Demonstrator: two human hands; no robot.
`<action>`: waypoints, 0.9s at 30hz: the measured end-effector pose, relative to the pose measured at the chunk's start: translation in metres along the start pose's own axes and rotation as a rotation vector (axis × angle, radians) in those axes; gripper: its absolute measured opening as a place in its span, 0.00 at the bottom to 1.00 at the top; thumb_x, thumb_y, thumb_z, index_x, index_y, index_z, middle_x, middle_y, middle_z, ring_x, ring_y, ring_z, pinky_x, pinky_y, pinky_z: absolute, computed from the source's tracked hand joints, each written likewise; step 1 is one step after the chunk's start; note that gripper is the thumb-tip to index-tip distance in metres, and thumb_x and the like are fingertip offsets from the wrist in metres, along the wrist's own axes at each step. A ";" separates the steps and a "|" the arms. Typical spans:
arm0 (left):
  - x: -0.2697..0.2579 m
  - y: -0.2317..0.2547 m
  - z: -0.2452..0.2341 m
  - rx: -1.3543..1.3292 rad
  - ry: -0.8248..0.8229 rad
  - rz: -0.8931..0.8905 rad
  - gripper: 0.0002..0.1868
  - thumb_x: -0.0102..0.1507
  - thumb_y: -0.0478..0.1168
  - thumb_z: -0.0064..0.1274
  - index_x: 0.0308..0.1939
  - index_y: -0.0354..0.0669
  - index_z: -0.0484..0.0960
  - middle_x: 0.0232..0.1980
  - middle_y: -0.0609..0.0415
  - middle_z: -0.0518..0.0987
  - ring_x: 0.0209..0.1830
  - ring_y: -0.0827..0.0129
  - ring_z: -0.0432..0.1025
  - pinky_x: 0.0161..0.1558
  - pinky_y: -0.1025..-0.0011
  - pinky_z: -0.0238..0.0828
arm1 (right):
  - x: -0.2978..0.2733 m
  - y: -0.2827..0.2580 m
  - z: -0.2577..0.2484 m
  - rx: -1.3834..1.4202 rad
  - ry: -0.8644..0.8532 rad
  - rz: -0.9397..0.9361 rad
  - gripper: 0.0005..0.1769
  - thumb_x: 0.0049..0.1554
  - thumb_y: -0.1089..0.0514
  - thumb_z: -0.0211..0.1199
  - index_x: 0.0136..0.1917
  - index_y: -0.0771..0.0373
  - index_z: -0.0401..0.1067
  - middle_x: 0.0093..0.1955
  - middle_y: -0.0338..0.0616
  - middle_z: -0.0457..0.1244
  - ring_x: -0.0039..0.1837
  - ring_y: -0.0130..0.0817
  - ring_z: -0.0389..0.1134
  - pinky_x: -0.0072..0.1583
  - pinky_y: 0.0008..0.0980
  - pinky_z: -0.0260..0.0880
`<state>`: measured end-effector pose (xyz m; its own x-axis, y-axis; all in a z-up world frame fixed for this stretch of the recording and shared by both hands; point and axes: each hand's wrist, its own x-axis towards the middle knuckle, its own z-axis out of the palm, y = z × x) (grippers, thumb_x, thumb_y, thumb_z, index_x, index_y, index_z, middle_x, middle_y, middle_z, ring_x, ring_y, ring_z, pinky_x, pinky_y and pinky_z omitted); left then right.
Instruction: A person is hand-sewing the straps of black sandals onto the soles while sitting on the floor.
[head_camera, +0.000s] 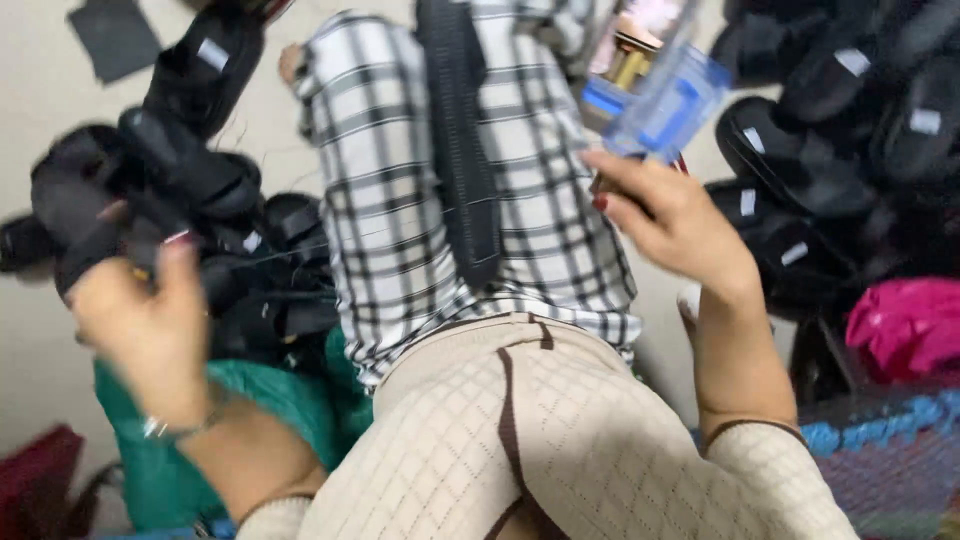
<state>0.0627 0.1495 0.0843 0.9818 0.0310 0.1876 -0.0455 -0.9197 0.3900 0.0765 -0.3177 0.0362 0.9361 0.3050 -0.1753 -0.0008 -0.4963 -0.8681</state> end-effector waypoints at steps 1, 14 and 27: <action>0.011 0.031 0.005 -0.056 -0.071 0.027 0.21 0.66 0.24 0.59 0.63 0.17 0.78 0.53 0.33 0.75 0.46 0.47 0.69 0.50 0.57 0.68 | 0.007 -0.013 0.006 -0.128 -0.024 -0.066 0.24 0.59 0.67 0.60 0.69 0.65 0.70 0.41 0.44 0.63 0.37 0.35 0.60 0.41 0.31 0.61; -0.016 0.147 0.102 -0.452 -0.255 0.157 0.35 0.58 0.63 0.62 0.39 0.27 0.80 0.24 0.38 0.70 0.27 0.38 0.72 0.28 0.53 0.69 | 0.043 -0.029 0.068 -0.130 0.123 -0.204 0.33 0.56 0.56 0.73 0.72 0.63 0.69 0.59 0.50 0.69 0.50 0.46 0.70 0.53 0.38 0.70; 0.024 0.092 0.101 -0.232 -0.538 0.394 0.64 0.44 0.65 0.78 0.76 0.45 0.66 0.82 0.43 0.45 0.80 0.46 0.24 0.74 0.35 0.15 | 0.035 -0.044 0.026 -0.475 -0.082 -0.278 0.22 0.59 0.63 0.68 0.67 0.58 0.76 0.30 0.36 0.49 0.29 0.29 0.46 0.33 0.30 0.47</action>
<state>0.1009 0.0259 0.0337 0.8364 -0.5399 -0.0943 -0.3955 -0.7136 0.5782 0.1004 -0.2646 0.0561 0.8482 0.5293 -0.0215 0.4185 -0.6945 -0.5852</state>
